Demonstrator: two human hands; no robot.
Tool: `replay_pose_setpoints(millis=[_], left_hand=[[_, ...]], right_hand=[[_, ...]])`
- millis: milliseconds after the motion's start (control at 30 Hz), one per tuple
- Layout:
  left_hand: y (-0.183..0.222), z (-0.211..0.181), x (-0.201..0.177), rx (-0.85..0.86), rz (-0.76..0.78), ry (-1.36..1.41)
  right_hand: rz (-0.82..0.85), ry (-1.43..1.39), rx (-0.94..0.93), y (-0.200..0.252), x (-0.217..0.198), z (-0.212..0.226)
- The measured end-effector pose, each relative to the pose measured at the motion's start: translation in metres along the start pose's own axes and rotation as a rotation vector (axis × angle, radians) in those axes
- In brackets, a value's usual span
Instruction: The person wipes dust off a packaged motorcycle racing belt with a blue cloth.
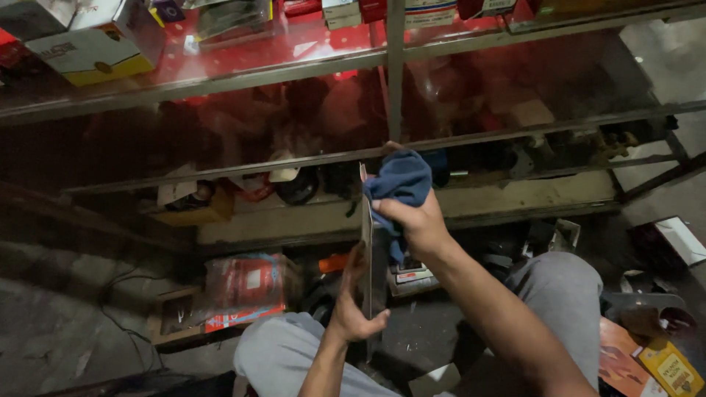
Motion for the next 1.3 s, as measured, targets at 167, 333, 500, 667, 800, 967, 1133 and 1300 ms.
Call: replay_pose_setpoints(millis=[167,333,500,667,800,967,1133,1300], left_hand=[[0.006,0.01,-0.005,0.006,0.001,0.004],[0.017,0.029,-0.005,0.013,-0.024,-0.039],[0.022,0.064,-0.007,-0.148,0.028,0.082],[0.019,0.052,-0.003,-0.207,0.072,0.237],[0.027,0.054,0.002,-0.195,0.094,0.324],[0.032,0.069,0.011,-0.327,0.165,0.571],[0.026,0.098,-0.007,-0.221,0.071,0.443],[0.048,0.116,-0.019,-0.111,-0.166,0.291]], right_hand=[[-0.139,0.075,0.109,-0.014,-0.014,-0.02],[-0.234,0.055,0.176,-0.026,-0.003,-0.015],[-0.12,0.179,0.067,-0.015,-0.011,-0.026],[0.092,0.121,-0.044,-0.01,0.023,0.01],[-0.002,0.139,0.041,-0.025,0.002,-0.021],[-0.278,0.153,0.11,-0.035,-0.017,-0.047],[-0.228,0.143,0.247,-0.015,-0.027,-0.085],[-0.133,0.192,0.347,0.057,-0.033,-0.132]])
Point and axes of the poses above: each hand's wrist, its own y-axis away from the middle knuckle, its own x-axis out of the palm, z = x × y, the point moved 5 cm from there along -y, towards the middle knuckle, and after that the axes turned 13 degrees about -x, right-handed, at the moved point
